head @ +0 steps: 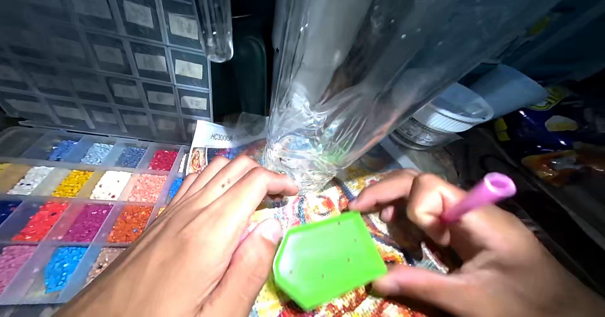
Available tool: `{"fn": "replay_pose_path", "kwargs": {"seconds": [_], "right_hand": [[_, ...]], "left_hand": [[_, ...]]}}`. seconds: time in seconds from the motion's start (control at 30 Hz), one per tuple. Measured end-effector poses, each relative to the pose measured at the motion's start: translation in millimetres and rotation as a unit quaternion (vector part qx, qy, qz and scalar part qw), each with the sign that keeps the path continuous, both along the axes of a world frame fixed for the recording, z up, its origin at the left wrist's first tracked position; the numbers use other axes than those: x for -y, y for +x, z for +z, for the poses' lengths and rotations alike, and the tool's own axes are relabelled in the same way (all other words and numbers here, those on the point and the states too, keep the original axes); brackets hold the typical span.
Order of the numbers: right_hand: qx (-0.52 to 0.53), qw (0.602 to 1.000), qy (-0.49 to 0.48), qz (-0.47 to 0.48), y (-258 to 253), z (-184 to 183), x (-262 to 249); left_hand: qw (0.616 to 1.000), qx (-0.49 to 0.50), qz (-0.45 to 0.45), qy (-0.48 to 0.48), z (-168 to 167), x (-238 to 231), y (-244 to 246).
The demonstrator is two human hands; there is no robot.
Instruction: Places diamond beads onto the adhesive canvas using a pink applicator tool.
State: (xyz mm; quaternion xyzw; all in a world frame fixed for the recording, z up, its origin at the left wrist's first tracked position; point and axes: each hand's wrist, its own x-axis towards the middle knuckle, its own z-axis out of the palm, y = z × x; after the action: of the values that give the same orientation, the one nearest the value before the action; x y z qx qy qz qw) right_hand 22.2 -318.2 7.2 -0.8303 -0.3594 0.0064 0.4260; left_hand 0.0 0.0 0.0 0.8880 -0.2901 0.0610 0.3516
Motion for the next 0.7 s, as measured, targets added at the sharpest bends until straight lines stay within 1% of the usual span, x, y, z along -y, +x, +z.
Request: {"fn": "replay_pose_path", "kwargs": {"seconds": [0.03, 0.17, 0.27, 0.37, 0.43, 0.53, 0.6, 0.7], "right_hand": [[0.000, 1.000, 0.005, 0.011, 0.8, -0.4, 0.0], [0.020, 0.999, -0.030, -0.025, -0.4, 0.2, -0.4], [0.006, 1.000, -0.006, 0.031, -0.2, 0.8, -2.1], [0.009, 1.000, -0.025, -0.007, -0.8, -1.9, -1.3], [-0.004, 1.000, -0.013, 0.008, 0.0, 0.2, -1.4], [-0.029, 0.999, -0.002, -0.015, -2.9, -0.8, -2.2], [-0.044, 0.999, 0.019, 0.006, -2.9, -0.9, -2.6], [-0.052, 0.998, 0.030, 0.012, -5.1, -2.2, -3.7]], "left_hand": [[1.000, 0.000, 0.001, -0.001, -0.5, -0.4, 0.5], [1.000, 0.000, -0.005, 0.002, -1.8, -1.9, 0.4], [1.000, -0.007, -0.003, 0.000, -0.1, -2.6, 0.5], [1.000, -0.014, -0.009, 0.004, -0.5, -2.8, -0.4], [1.000, -0.016, -0.008, 0.000, 0.1, -3.1, 0.1], [1.000, -0.023, -0.006, 0.000, 0.3, -2.8, -1.9], [1.000, -0.027, -0.005, -0.004, 0.6, -2.3, -0.9], [1.000, -0.025, -0.008, -0.006, -0.5, -2.1, -1.5]]}}
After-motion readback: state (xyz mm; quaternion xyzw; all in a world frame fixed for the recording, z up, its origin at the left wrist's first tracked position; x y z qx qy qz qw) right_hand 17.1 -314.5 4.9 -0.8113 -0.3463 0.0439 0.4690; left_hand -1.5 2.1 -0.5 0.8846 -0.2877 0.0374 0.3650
